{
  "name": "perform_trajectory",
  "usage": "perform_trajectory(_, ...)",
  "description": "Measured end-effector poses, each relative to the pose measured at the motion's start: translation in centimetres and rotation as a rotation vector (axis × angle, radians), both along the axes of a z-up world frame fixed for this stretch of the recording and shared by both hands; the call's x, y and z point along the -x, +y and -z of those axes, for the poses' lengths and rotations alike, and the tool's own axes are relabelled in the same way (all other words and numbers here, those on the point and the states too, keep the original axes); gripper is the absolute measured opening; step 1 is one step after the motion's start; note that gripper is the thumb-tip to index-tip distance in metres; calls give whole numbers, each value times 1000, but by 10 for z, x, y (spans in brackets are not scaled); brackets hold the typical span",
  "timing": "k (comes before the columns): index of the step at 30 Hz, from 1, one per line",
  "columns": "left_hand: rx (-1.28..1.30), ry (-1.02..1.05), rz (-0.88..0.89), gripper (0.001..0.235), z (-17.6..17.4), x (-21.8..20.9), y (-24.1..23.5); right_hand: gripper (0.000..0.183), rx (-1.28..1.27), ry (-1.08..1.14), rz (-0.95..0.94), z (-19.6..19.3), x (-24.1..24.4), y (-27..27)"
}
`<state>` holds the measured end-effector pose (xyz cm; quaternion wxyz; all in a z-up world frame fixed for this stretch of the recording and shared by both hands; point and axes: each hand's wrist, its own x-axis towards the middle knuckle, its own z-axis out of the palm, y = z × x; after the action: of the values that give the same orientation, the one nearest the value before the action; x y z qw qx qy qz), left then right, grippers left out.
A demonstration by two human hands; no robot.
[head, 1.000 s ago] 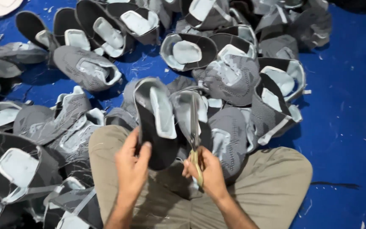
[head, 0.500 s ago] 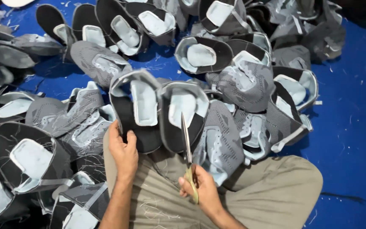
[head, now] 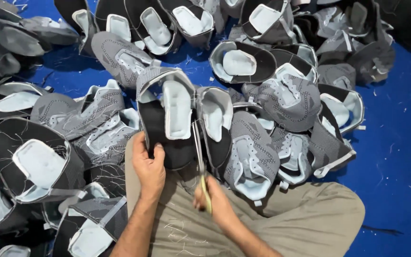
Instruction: The person trims excess material from semi-finished shoe uppers using scissors.
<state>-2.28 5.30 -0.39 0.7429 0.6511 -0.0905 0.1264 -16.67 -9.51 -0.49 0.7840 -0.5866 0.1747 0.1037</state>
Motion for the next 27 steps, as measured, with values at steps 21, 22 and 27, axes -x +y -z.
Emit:
perform_trajectory(21, 1016, 417, 406, 54, -1, -28, 51, 38, -515, 94, -316, -12, -4, 7)
perform_trajectory(22, 1043, 407, 462, 53, -4, -27, 50, 44, -528, 96, -293, -13, -13, 8)
perform_trajectory(27, 1066, 401, 502, 54, 6, -26, 54, 38, -547, 34, -101, -4, -53, 14)
